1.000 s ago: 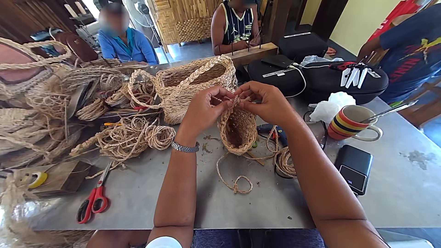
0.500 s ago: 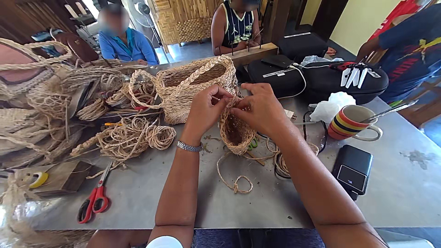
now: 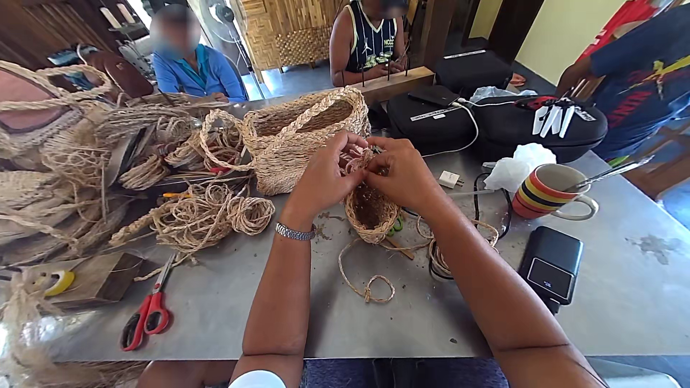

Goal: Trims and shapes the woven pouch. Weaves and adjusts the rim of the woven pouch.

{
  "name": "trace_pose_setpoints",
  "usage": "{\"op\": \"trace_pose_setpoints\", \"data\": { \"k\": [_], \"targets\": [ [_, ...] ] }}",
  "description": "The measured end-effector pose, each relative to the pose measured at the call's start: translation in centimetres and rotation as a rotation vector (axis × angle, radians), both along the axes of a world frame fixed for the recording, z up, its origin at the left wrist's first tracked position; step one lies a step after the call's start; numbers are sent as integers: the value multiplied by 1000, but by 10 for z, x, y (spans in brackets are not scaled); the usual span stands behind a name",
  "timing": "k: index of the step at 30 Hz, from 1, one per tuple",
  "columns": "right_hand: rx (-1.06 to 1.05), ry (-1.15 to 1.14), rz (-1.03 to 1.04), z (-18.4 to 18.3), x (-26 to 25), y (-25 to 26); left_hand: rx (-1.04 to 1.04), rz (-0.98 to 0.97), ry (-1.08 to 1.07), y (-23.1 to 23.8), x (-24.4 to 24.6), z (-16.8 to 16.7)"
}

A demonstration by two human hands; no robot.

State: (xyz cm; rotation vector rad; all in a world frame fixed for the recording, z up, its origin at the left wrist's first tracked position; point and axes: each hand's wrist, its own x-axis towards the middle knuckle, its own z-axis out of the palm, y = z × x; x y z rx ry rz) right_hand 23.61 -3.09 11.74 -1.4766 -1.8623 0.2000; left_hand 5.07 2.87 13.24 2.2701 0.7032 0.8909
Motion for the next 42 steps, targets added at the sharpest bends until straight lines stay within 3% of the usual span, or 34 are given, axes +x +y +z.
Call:
{"op": "trace_pose_setpoints", "data": {
  "k": [10,15,24,33,39,42],
  "targets": [
    [-50,-230,0,1,1,-2,102,106,-49,0,13,-10],
    [-120,-290,35,-3,3,0,48,60,-27,4,7,-8],
    [-220,-337,-126,10,-7,-9,-46,16,25,8,-3,-4],
    [-60,-253,-92,12,-10,-16,-67,49,-5,14,-6,-8],
    [-174,-122,62,4,-5,-7,4,79,76,13,-6,-7],
    [-104,-89,120,1,-3,-6,58,89,60,11,-6,-5]
  ]
}}
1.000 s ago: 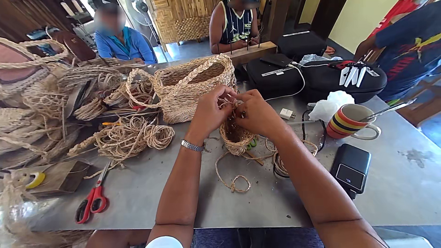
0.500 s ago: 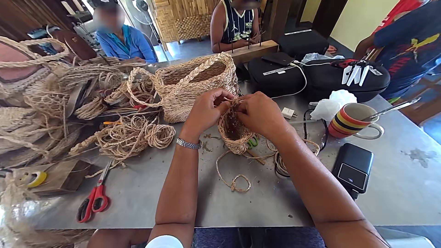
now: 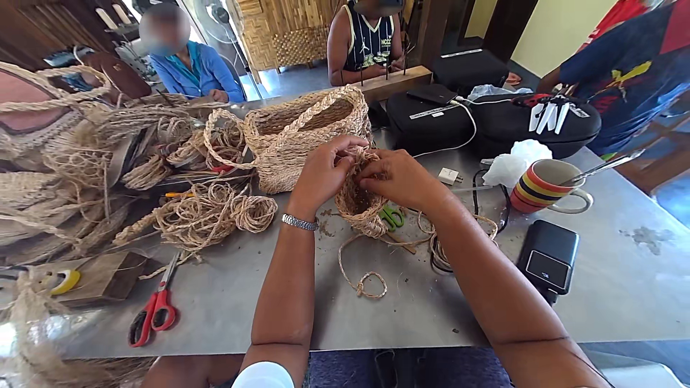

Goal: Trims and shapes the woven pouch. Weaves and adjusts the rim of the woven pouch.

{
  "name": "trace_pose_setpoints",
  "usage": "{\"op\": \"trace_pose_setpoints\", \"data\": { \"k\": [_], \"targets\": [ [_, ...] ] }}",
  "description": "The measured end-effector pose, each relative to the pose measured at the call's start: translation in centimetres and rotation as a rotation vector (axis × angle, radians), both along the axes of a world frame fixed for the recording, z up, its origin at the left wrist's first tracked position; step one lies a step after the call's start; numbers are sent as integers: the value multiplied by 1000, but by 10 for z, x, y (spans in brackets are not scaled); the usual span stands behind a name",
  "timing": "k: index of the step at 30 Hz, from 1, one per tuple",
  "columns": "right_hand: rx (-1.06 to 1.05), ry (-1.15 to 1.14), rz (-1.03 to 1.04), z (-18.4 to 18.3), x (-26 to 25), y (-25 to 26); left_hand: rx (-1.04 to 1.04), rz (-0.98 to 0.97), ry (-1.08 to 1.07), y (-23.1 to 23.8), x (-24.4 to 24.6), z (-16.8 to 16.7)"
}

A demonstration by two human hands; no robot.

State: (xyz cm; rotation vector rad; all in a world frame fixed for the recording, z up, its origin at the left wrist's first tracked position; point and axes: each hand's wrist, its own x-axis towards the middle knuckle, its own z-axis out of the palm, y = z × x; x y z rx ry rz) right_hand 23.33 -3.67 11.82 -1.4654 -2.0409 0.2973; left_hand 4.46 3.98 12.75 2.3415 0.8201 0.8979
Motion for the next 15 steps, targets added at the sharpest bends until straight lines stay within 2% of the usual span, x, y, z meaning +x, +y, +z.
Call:
{"op": "trace_pose_setpoints", "data": {
  "k": [2,4,6,8,12,15],
  "targets": [
    [157,54,-83,3,-9,-9,66,52,-48,0,-2,3],
    [426,121,-157,12,-23,-25,159,127,-111,-1,-4,6],
    [573,226,-132,19,-38,-39,225,183,-174,-3,-7,5],
    [453,322,-85,16,-50,-46,251,200,-229,-5,-6,-1],
    [-86,402,-53,-7,-58,-40,224,244,-241,-28,-7,-30],
    [-287,683,-40,-18,-76,-37,298,305,-304,-38,-19,-55]
  ]
}}
